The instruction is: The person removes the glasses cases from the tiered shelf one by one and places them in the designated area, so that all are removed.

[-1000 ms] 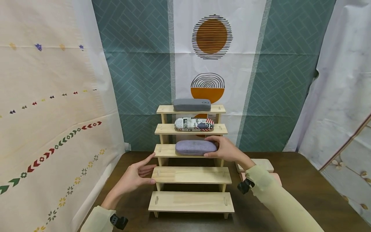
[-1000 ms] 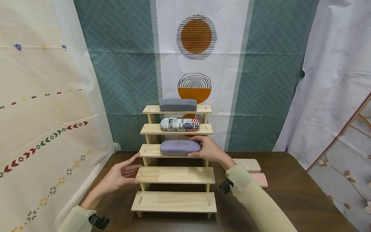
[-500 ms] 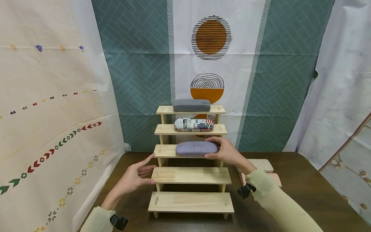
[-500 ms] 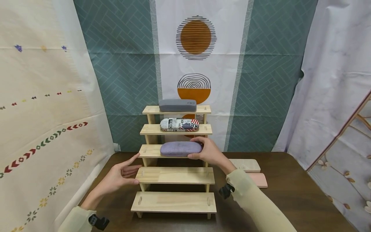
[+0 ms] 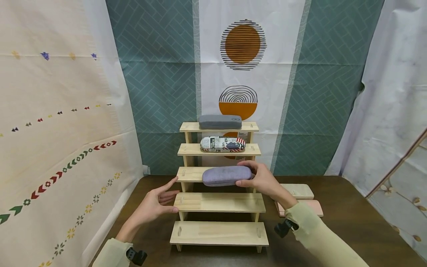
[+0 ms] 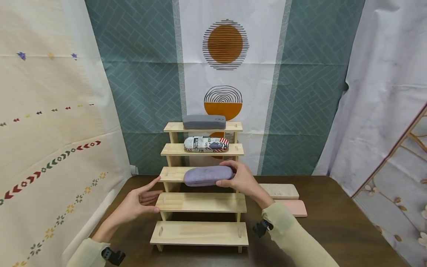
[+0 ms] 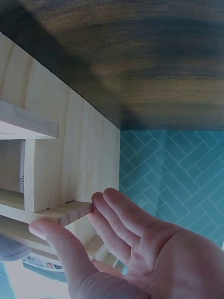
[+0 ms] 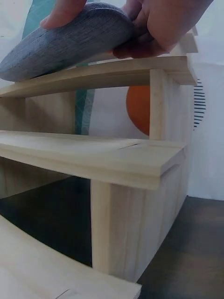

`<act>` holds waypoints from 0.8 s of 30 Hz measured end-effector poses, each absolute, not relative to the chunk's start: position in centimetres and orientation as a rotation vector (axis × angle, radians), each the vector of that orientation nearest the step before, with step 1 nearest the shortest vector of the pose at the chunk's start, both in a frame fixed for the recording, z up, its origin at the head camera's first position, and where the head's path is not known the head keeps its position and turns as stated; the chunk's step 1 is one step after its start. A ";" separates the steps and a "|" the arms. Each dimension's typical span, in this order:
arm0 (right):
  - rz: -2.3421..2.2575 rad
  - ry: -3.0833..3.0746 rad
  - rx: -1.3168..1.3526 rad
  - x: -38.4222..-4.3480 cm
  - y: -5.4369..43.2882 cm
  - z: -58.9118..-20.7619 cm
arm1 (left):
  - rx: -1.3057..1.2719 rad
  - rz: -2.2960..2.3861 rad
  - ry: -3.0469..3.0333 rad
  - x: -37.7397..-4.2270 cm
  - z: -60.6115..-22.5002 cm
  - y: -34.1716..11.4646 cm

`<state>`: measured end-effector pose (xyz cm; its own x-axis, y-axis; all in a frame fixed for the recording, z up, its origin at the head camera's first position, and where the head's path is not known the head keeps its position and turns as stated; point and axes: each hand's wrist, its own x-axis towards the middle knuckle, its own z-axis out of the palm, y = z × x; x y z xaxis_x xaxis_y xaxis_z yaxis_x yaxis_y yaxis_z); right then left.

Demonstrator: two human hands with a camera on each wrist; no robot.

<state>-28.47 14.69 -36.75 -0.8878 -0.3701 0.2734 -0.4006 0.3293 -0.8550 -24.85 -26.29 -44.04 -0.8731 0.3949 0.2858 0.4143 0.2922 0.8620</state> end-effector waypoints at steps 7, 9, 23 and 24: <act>1.745 -2.474 0.726 -27.6 14.7 -37.0 | -0.788 -1.683 -2.516 -24.7 -44.1 -26.3; 1.757 -2.462 0.726 -27.4 14.7 -37.1 | -0.790 -1.684 -2.515 -24.7 -44.1 -26.2; 1.744 -2.439 0.727 -25.9 16.2 -37.9 | -0.779 -1.697 -2.520 -24.6 -44.0 -26.3; 1.755 -2.437 0.728 -25.7 16.4 -37.9 | -0.777 -1.698 -2.519 -24.6 -44.0 -26.3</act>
